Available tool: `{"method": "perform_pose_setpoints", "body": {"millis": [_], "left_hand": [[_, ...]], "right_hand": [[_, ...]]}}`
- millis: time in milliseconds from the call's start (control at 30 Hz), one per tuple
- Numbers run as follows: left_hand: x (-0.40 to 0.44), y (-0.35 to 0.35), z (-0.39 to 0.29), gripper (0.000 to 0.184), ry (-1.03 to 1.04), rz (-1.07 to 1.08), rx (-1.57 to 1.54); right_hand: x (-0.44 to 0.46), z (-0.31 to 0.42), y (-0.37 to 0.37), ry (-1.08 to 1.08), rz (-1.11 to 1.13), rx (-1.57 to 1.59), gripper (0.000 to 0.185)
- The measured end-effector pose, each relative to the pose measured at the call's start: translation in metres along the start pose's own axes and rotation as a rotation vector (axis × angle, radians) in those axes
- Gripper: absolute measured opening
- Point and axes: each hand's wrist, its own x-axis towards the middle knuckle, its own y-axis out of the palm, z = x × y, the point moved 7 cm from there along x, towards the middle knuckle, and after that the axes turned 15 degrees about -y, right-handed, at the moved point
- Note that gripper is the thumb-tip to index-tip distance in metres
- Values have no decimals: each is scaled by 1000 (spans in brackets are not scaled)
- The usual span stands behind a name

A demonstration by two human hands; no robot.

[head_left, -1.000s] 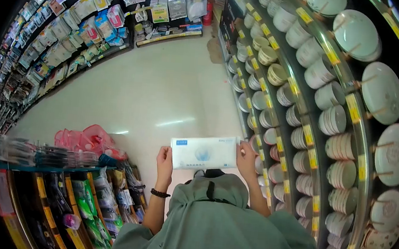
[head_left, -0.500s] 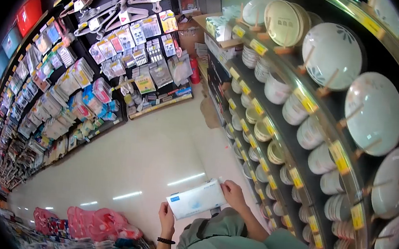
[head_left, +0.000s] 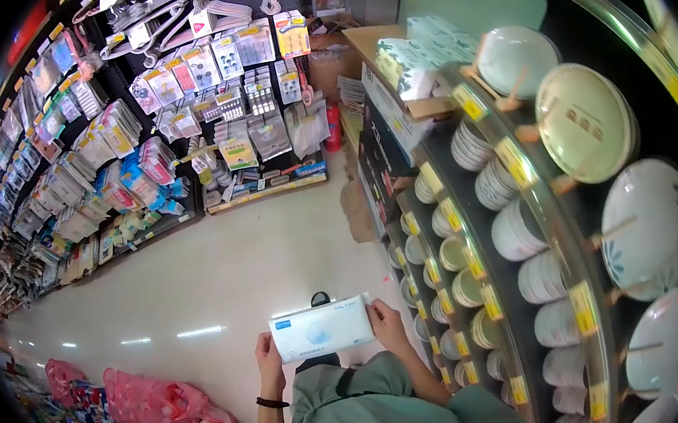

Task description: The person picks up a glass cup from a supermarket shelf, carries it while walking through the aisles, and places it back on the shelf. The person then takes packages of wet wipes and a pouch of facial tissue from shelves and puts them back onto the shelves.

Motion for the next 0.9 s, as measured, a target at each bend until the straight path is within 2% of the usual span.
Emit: {"method": "perform_pose_setpoints", "body": {"millis": [167,233,267,367,400,500,533,633,733,800,900], "left_hand": [[102,20,-40,24,-144,80,-92],[142,36,-71,33,-155,71,-42],[152,49,-98,47,-146,76,-43],[200,84,-161,57,5,270,-8],[219,92,-175,67,-61,310,-59],[260,116,-220,70,-95,373,-21],[273,123,-232,79,-94,402,-27],[297,149,-272,86,-32,419,109],[330,182,-302,91,-21,483,191],[360,203,-324,90,98,475,211],[391,247,-380,90,289,406,291]], "right_hand": [[99,-12,25,12,-12,-2,19],[150,-4,28,-22,-37,-39,19],[175,-1,33,-30,-61,-49,20],[248,3,44,-100,-96,-52,19],[274,5,49,-115,-115,-23,18],[338,23,47,-182,-140,32,17],[356,32,44,-212,-151,45,17],[400,61,35,-183,-175,94,15],[436,54,31,-178,-241,125,13],[464,53,19,-183,-217,90,14],[510,64,-4,-373,-353,-116,23]]}}
